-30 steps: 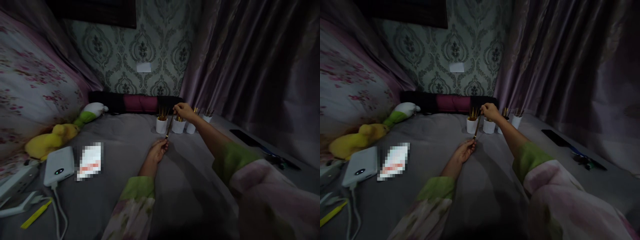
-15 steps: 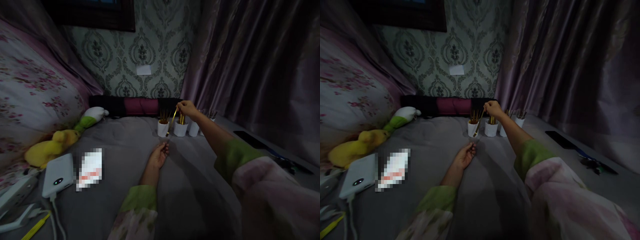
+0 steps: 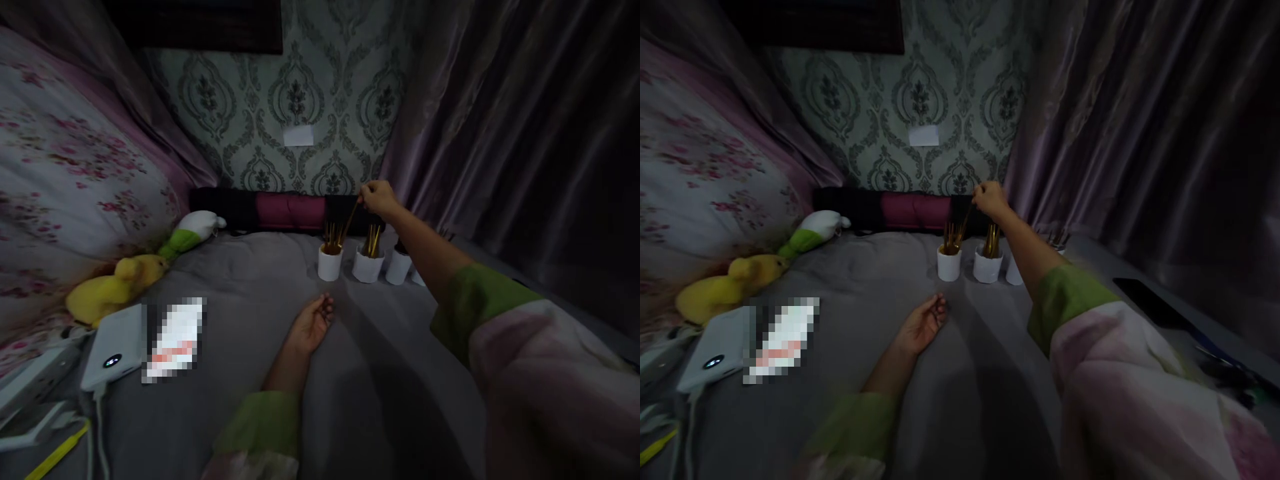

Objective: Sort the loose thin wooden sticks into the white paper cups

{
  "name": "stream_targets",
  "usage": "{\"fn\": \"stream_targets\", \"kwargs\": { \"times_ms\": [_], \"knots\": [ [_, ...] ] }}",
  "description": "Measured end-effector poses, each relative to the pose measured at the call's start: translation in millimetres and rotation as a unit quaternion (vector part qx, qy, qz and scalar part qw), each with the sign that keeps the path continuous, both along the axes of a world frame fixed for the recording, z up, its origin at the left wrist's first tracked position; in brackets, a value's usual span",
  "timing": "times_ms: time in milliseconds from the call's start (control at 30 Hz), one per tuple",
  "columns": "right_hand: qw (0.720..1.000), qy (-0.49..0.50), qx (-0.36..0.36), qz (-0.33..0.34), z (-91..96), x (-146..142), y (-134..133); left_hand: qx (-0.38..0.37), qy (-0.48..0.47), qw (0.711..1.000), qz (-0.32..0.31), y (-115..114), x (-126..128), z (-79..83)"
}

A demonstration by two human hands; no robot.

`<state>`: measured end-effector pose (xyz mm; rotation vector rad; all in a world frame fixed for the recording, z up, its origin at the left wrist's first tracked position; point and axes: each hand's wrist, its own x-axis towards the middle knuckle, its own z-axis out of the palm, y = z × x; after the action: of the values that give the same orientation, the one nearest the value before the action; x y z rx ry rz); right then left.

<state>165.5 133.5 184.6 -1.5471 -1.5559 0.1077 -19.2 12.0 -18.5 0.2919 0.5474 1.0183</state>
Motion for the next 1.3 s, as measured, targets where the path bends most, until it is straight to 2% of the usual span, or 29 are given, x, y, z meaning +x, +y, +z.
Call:
{"fn": "stream_targets", "kwargs": {
  "times_ms": [367,833,1300],
  "knots": [
    [0.997,-0.069,-0.01,0.031,-10.6,4.9,29.8,-0.025,-0.01,1.0,0.01,-2.3,-0.3,3.0],
    [0.989,-0.081,-0.075,0.102,-30.9,-15.1,30.4,-0.037,-0.021,0.999,0.016,-6.3,-2.3,8.2],
    [0.98,-0.109,-0.11,0.127,-41.5,-19.7,32.9,-0.042,-0.037,0.998,0.014,-6.1,-4.0,5.5]
  ]
}}
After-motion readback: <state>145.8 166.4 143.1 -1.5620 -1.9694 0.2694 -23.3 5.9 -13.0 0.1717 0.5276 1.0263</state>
